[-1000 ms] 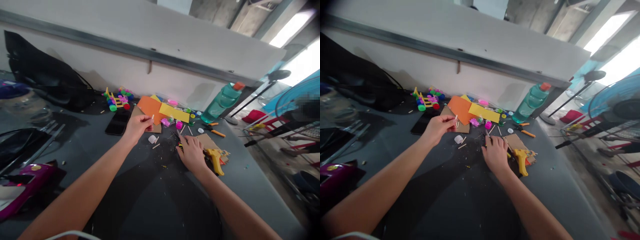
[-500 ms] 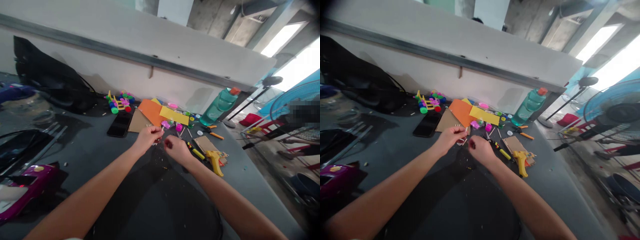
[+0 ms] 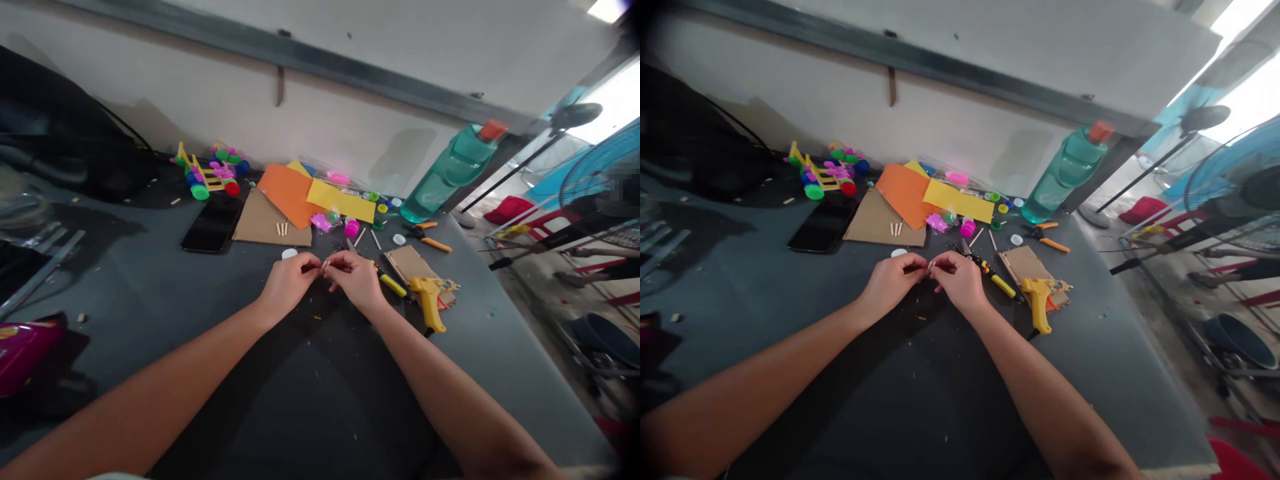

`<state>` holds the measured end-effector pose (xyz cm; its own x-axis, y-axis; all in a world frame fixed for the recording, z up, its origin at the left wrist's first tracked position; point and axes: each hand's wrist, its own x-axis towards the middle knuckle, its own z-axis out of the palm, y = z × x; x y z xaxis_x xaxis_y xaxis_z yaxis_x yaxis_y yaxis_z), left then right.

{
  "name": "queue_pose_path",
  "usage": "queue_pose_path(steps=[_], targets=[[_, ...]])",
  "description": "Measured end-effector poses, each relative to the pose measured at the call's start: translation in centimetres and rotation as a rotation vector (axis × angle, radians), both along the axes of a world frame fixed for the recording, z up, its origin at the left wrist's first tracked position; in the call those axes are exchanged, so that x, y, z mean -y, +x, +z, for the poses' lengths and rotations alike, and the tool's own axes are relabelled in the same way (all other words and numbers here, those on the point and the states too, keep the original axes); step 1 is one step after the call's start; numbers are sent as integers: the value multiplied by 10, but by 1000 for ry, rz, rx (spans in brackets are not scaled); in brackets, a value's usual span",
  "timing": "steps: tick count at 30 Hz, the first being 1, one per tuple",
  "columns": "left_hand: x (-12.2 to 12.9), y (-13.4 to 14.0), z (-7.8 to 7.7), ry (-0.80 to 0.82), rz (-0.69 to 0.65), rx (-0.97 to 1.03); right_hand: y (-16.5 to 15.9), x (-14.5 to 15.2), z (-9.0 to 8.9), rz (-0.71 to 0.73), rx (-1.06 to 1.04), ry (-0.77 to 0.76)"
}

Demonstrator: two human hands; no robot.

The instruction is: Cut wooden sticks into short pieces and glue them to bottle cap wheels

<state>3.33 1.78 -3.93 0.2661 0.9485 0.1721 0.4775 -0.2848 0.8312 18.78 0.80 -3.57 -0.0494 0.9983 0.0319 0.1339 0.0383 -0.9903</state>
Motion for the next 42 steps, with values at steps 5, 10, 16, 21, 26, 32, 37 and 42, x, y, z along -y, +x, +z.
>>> queue_pose_path(steps=[5, 10, 16, 21, 26, 32, 37, 42], targets=[[-1, -2, -5, 127, -11, -192, 0, 2, -9, -17, 242, 77], [-2, -2, -9, 253, -53, -337, 0, 2, -10, -27, 466, 192], [-2, -8, -5, 363, -114, -436, -4, 3, -8, -48, 557, 283], [-10, -24, 4, 345, -9, -528, 0, -1, -7, -144, 299, 122], [-16, -19, 6, 322, 51, -700, 2, -5, -8, -126, 206, 78], [-19, -8, 5, 277, 61, -611, 2, -6, -4, -43, 148, 14], [-18, -6, 6, 65, -65, -103, 3, -8, 0, -27, 101, -55], [-14, -3, 5, 37, -158, -12, 4, -9, 1, -6, 46, -63]])
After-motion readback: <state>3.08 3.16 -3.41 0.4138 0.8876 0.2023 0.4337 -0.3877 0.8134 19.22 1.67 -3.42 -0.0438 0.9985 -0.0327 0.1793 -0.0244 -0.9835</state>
